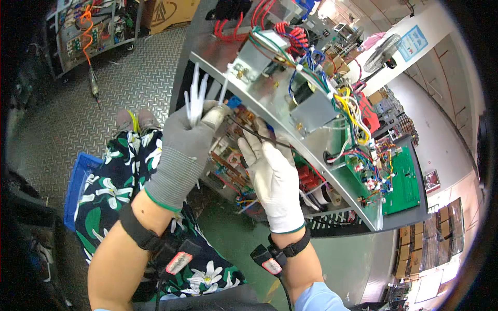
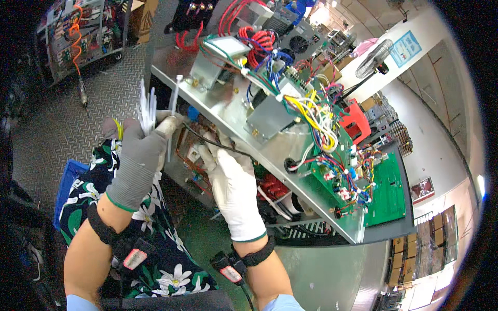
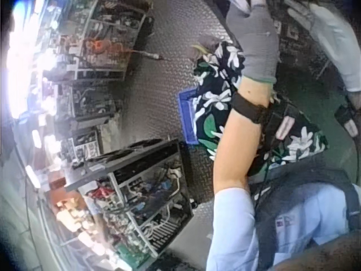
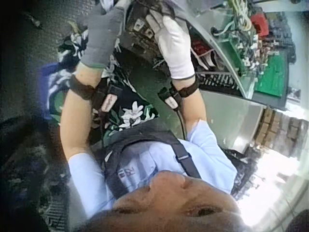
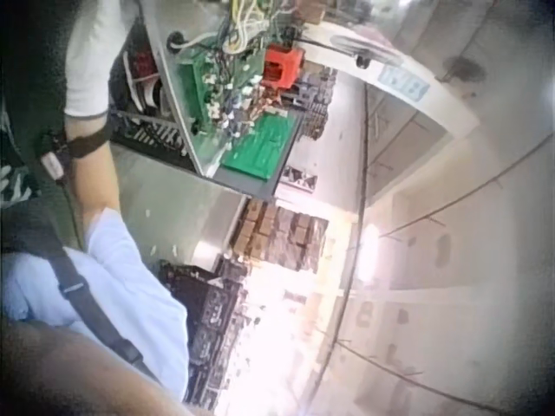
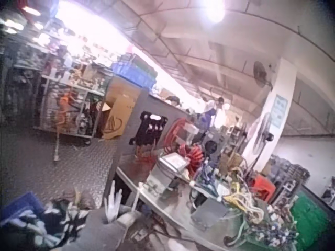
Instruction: Wiring and assembling internal components of an industrial power inverter unit.
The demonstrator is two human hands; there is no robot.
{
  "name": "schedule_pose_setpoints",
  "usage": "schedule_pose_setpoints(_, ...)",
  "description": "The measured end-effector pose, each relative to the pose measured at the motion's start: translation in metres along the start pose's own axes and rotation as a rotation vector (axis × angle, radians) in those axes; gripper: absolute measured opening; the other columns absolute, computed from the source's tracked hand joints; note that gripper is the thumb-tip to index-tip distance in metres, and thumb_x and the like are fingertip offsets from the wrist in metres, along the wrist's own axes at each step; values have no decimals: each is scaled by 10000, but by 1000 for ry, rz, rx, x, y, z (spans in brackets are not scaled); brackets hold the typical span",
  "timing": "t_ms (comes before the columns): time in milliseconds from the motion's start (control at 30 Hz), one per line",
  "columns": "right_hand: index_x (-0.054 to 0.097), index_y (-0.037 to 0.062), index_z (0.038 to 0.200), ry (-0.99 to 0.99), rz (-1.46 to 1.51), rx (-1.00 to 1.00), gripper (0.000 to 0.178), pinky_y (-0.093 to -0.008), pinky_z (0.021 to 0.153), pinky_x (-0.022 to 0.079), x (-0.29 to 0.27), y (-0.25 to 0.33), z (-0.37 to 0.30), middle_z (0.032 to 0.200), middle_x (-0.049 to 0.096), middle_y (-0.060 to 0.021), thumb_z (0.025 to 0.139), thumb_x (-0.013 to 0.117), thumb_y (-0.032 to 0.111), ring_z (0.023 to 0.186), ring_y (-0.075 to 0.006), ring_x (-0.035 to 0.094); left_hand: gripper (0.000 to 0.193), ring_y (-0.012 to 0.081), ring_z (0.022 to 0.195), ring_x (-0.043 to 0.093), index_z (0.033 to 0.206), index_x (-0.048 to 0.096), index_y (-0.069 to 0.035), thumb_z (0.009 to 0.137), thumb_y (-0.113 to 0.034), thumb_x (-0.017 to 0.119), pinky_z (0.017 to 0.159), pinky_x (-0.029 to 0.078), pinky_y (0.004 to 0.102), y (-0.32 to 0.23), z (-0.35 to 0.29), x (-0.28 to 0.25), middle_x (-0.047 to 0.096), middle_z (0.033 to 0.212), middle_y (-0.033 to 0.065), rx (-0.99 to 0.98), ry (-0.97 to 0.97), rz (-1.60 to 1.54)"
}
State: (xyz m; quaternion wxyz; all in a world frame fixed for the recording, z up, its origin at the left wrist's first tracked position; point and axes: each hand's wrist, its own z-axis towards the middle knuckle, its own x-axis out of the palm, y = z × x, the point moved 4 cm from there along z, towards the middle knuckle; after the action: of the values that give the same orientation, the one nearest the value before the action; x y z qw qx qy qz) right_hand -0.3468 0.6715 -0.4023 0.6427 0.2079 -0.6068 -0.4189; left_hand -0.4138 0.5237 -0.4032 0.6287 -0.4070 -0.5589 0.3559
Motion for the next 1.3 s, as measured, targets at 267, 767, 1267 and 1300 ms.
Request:
schedule_pose_setpoints(267,493,71,1274,105,88,94,460,-488,1076,304,6,-8,13,1316,499,-107,830,556,-29,1249,-302,440,181,81,727,556,976,654,4,900,-144,584,647,463,251,-12,18,16,633,805,23,334,-4,258)
schedule_pose_setpoints(767,503,-1,1230,-37,272,-15,366,-520,1120,230,18,7,-12,1371,403,-193,874,537,74,1344,-328,291,240,96,712,517,1003,595,8,869,-192,602,652,441,272,11,18,13,592,776,61,189,34,18)
schedule_pose_setpoints(1267,562,82,1114,-347,-90,-36,277,-434,952,429,5,-2,-14,1032,606,-108,875,632,202,960,-238,593,237,45,485,440,1057,543,-24,912,-211,552,422,371,212,15,11,32,481,616,-19,-277,223,-275)
schedule_pose_setpoints(1300,556,80,1120,-372,-132,-21,282,-434,953,426,7,-2,-17,1048,603,-112,880,626,211,964,-238,592,223,45,437,413,1026,538,-29,910,-219,555,379,341,214,15,11,33,462,591,-27,-328,207,-333)
